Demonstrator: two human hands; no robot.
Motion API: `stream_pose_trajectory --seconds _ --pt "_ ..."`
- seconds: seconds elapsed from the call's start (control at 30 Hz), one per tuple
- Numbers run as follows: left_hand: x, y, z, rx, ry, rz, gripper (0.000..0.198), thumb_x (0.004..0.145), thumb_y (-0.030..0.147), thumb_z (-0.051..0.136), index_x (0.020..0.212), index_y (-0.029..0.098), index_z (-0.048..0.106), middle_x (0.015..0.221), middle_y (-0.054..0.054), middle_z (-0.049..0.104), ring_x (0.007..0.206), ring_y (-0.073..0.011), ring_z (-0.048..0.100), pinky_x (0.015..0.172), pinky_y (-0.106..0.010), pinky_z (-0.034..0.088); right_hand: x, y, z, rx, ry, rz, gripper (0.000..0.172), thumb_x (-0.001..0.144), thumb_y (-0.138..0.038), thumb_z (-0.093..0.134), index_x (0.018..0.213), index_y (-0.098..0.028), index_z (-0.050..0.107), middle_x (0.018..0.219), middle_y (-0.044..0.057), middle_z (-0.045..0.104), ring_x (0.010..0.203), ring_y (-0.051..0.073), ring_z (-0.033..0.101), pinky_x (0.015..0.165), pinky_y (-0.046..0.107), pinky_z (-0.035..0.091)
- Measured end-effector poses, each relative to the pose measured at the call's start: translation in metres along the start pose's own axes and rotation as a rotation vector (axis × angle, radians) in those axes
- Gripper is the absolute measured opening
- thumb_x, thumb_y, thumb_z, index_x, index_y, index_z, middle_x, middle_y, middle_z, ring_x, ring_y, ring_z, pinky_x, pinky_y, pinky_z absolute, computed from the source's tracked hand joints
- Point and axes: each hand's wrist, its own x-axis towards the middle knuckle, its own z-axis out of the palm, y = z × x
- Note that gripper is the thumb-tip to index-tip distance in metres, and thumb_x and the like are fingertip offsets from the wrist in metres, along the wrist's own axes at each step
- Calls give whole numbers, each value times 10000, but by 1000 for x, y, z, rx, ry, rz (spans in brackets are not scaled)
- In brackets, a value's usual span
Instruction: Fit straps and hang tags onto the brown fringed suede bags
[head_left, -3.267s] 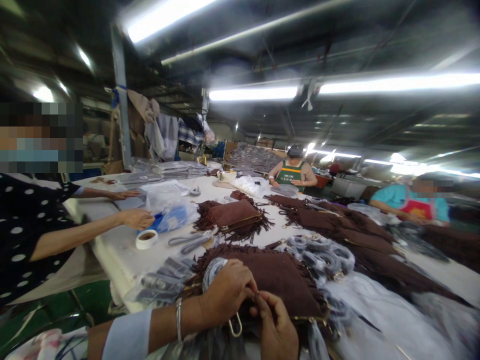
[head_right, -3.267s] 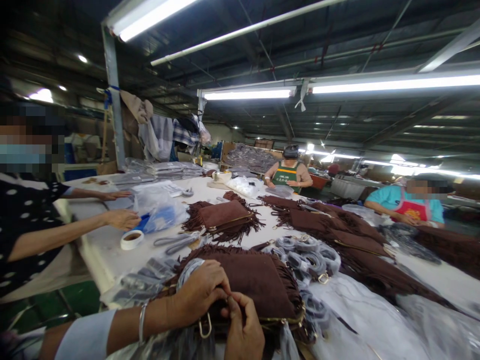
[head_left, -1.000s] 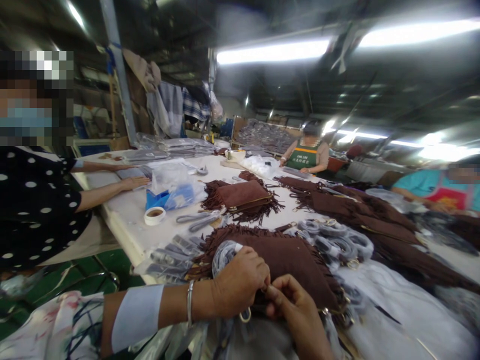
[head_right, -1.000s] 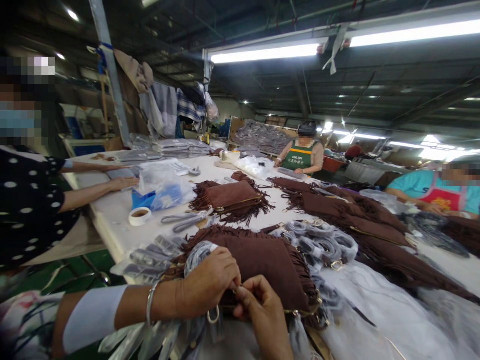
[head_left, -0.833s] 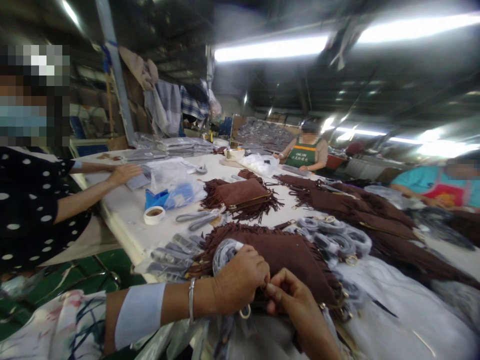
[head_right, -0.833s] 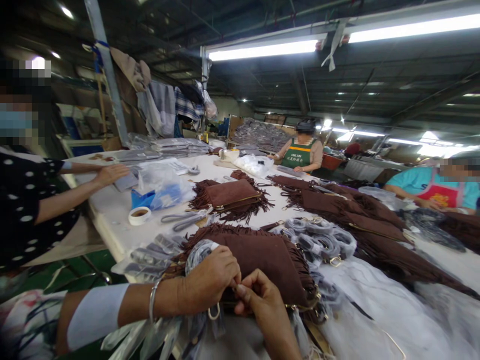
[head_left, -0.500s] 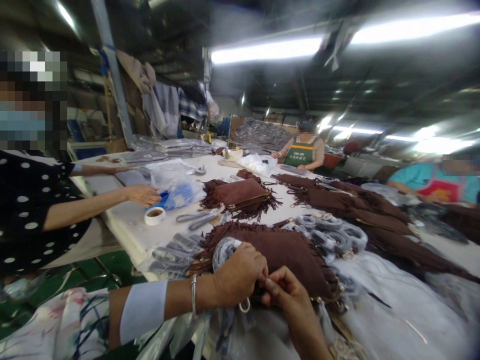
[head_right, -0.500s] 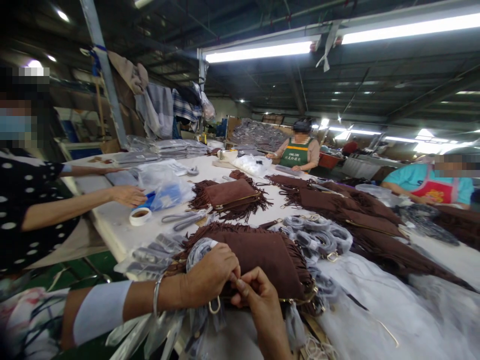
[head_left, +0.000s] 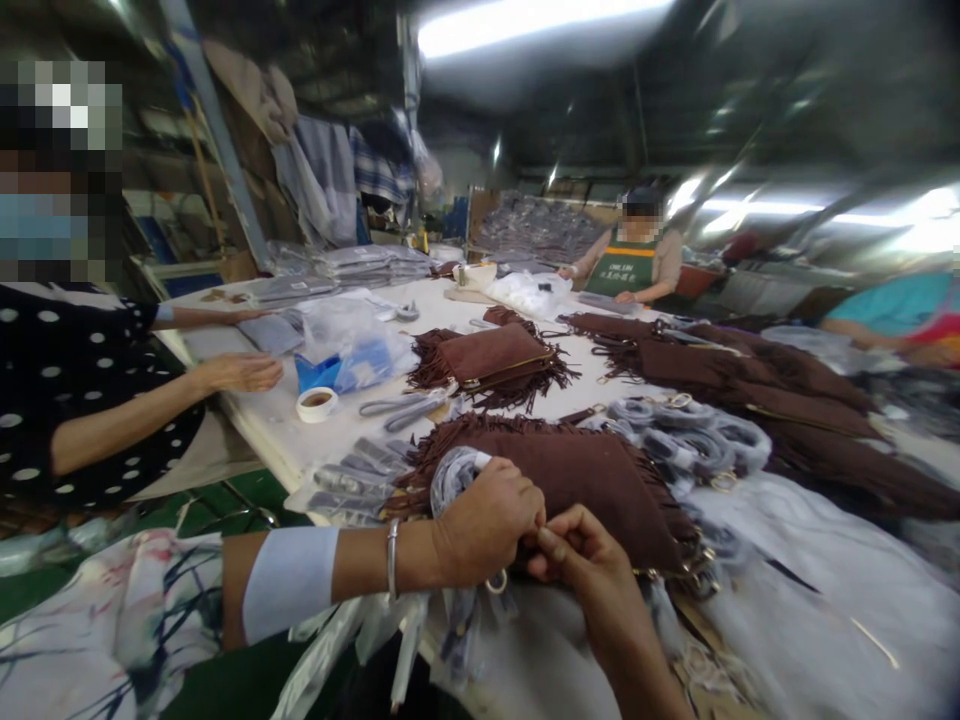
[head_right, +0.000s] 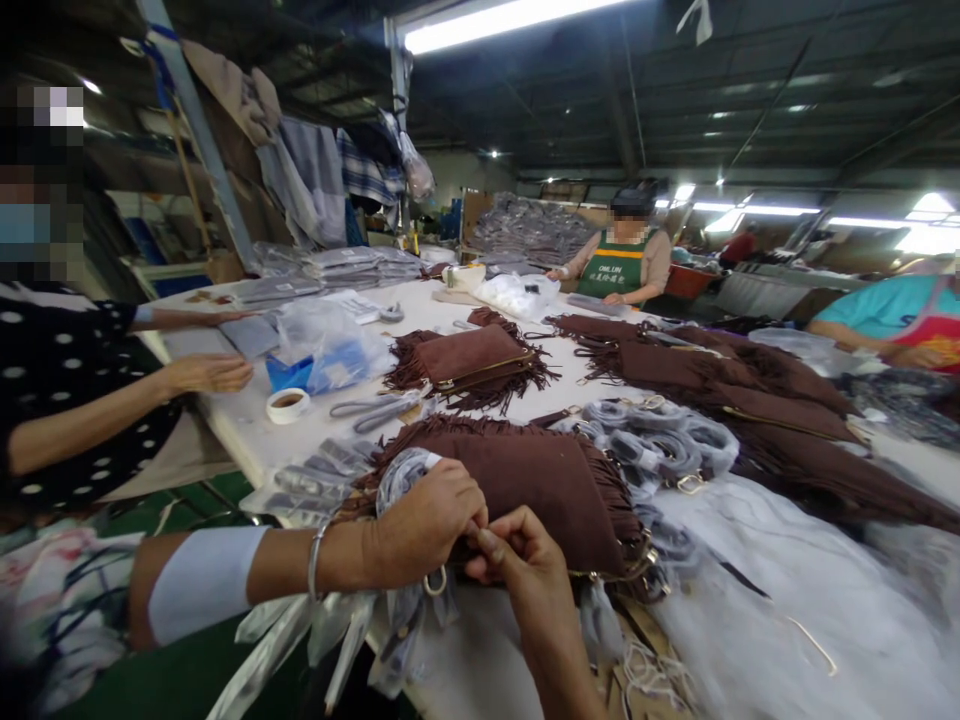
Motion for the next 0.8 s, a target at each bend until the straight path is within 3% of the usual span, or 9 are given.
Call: stream_pose_trajectory --seconds 0.13,0.27,0.33,0.47,0.57,0.67,0.73,0.8 --pt "-2 -7 -16 -132 15 11 90 884 135 534 873 173 615 876 -25 665 894 -179 583 903 -333 413 1 -1 0 -1 1 -11 336 720 -420 798 768 -178 570 646 2 704 530 109 615 548 205 475" --pt "-20 -27 -47 -164 203 -71 358 893 105 473 1232 187 554 1276 -73 587 1213 -195 489 1044 -360 372 -6 -2 1 -11 64 -81 335 782 -462 728 903 -191 571 880 61 744 656 155 670 587 251 525" --pt "-31 -37 -60 -102 132 -87 471 866 116 509 1327 212 507 1345 -75 545 1251 -215 465 1063 -387 358 -16 -1 5 -142 164 -138 363 820 -502 665 995 -195 584 924 79 738 725 196 693 635 300 553" --pt "-44 -35 -73 -23 -29 -171 317 852 211 566 1162 207 629 1084 -61 663 1013 -220 602 904 -334 443 -46 6 28 -610 339 -443 409 888 -509 557 1159 -207 609 1058 105 700 919 251 683 804 367 547" --pt "-52 -12 -72 -26 -66 -312 161 807 219 574 946 186 646 888 -46 680 840 -218 627 751 -303 447 -64 20 49 -867 265 -717 651 835 -567 615 1379 -233 485 1398 137 515 1194 319 570 940 415 511" --pt "-66 10 -63 -136 -68 -420 155 805 240 549 940 192 607 851 -29 676 784 -209 624 683 -283 429 -71 37 58 -1075 178 -923 811 786 -595 658 1454 -214 400 1507 161 387 1277 357 503 935 440 530" --pt "-75 17 -57 -223 -81 -444 152 811 278 557 930 194 602 851 -20 673 783 -203 621 679 -274 425 -73 48 55 -1142 165 -1055 765 819 -551 641 1445 -179 405 1475 179 430 1269 344 516 923 430 543" --pt "-82 16 -55 -383 -172 -436 208 820 359 577 941 191 604 822 -12 669 746 -196 623 631 -257 421 -75 55 46 -1130 176 -1167 614 858 -492 613 1372 -181 482 1413 165 508 1271 322 520 939 422 540"
